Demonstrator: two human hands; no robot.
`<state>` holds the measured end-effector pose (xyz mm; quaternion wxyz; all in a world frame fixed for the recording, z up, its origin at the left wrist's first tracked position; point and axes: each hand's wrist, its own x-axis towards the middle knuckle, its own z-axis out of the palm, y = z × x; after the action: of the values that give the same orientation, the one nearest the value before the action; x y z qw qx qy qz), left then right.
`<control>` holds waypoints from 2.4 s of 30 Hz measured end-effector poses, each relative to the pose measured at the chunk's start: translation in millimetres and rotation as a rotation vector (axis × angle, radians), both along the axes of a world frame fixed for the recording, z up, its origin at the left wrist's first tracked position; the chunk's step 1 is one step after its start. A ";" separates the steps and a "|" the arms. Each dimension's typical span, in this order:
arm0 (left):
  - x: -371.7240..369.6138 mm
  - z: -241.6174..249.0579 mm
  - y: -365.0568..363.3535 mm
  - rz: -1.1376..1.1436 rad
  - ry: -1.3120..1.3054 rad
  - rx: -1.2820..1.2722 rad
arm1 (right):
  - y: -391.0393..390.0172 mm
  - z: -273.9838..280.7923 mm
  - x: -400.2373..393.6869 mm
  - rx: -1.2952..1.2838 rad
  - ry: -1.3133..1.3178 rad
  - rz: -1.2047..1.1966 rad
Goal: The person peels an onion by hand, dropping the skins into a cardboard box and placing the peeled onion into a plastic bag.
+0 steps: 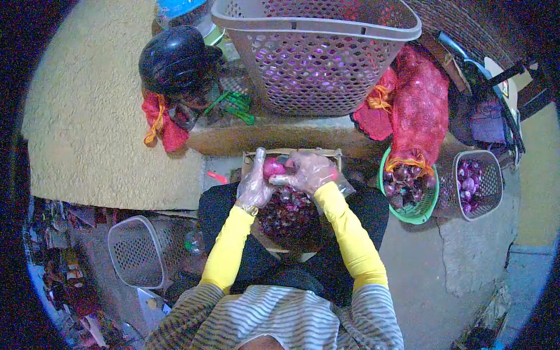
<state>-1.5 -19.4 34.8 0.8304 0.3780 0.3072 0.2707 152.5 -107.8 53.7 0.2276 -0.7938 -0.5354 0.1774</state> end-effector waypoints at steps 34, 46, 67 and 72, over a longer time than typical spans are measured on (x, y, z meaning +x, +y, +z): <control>3.5 -7.5 9.5 -0.075 0.035 -0.171 | -0.2 -3.7 -0.9 0.060 -0.022 0.009; 0.8 -3.2 11.0 -0.154 0.014 -0.106 | 3.0 -2.1 0.5 -0.096 0.014 0.020; 0.9 -13.8 12.0 -0.098 0.123 -0.063 | 0.5 13.7 -6.0 -0.107 -0.071 0.138; -1.4 -4.1 11.1 -0.092 0.170 -0.005 | -0.3 11.9 -6.6 -0.111 -0.106 0.216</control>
<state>-2.9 -8.3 30.7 0.8138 0.4113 0.3593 0.1986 145.8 -108.0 65.6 0.1343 -0.7510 -0.6185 0.1882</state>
